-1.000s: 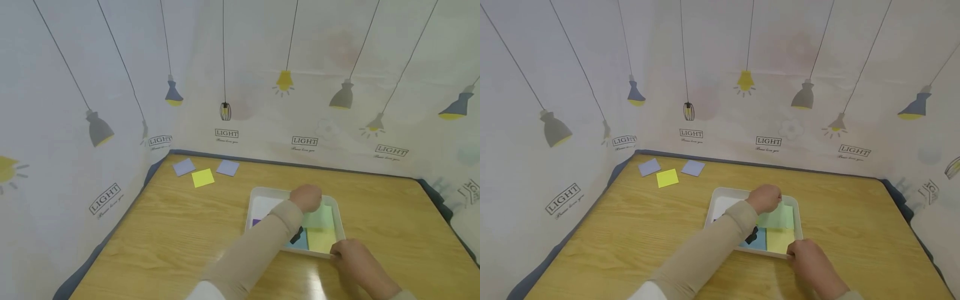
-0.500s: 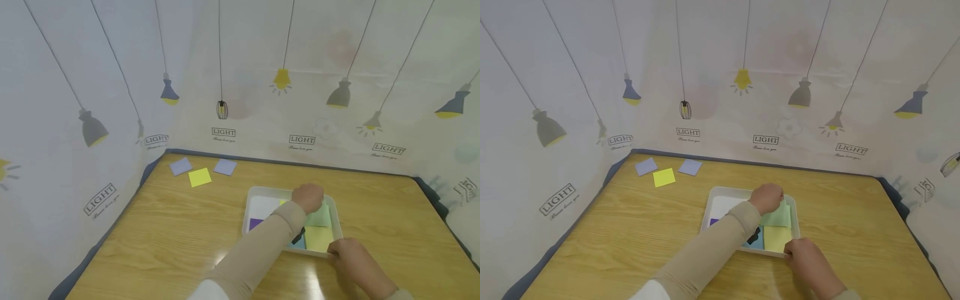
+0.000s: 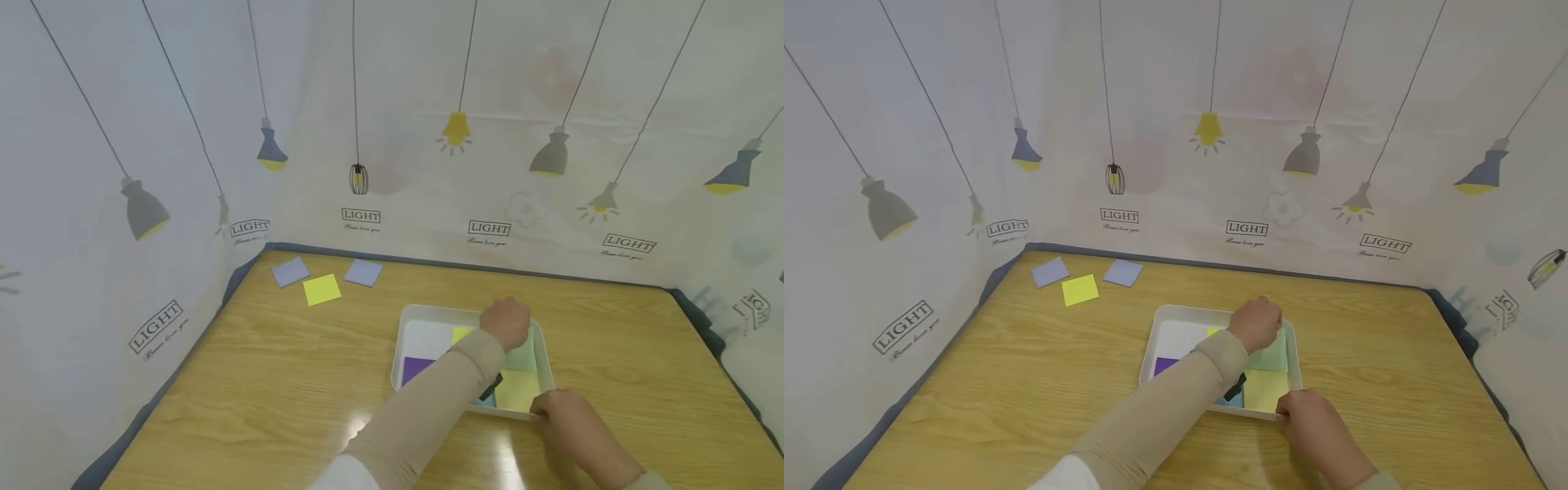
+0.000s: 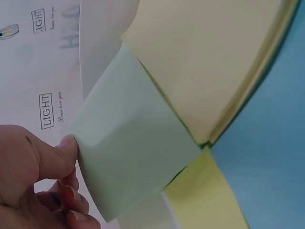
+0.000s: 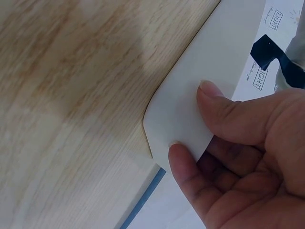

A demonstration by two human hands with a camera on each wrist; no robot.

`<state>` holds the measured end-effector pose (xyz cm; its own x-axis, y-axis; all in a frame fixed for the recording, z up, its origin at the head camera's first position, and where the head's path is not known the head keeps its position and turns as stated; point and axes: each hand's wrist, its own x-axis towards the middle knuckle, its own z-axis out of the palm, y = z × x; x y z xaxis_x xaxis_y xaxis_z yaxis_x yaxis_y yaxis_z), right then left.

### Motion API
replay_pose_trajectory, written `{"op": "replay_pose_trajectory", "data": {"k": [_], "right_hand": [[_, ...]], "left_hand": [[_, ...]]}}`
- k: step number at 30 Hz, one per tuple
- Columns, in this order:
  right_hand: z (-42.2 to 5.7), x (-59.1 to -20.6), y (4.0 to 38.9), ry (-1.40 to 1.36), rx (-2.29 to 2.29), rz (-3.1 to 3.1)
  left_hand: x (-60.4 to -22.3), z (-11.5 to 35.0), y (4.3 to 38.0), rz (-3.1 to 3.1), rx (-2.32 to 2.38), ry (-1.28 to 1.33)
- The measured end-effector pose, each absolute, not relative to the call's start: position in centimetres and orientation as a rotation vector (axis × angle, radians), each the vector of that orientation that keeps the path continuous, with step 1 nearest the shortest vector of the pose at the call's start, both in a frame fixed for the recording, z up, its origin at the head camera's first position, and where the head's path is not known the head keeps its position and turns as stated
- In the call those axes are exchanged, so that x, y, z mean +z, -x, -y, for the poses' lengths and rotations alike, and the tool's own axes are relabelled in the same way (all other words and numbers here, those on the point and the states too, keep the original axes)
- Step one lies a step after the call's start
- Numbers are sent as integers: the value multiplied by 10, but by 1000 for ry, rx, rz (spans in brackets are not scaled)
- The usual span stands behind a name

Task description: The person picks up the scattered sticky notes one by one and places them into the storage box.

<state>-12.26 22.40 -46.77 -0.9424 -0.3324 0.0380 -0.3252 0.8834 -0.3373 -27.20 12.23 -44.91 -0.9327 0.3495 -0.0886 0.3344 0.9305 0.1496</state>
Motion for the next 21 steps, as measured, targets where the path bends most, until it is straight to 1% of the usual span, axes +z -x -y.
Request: {"op": "replay_pose_trajectory", "data": {"k": [11, 21], "right_hand": [[-223, -465, 124, 530, -536, -3013], [-223, -464, 122, 474, -520, -3017]], "left_hand": [[-461, -131, 277, -2963, 226, -457], [-464, -136, 277, -2942, 273, -416]]}}
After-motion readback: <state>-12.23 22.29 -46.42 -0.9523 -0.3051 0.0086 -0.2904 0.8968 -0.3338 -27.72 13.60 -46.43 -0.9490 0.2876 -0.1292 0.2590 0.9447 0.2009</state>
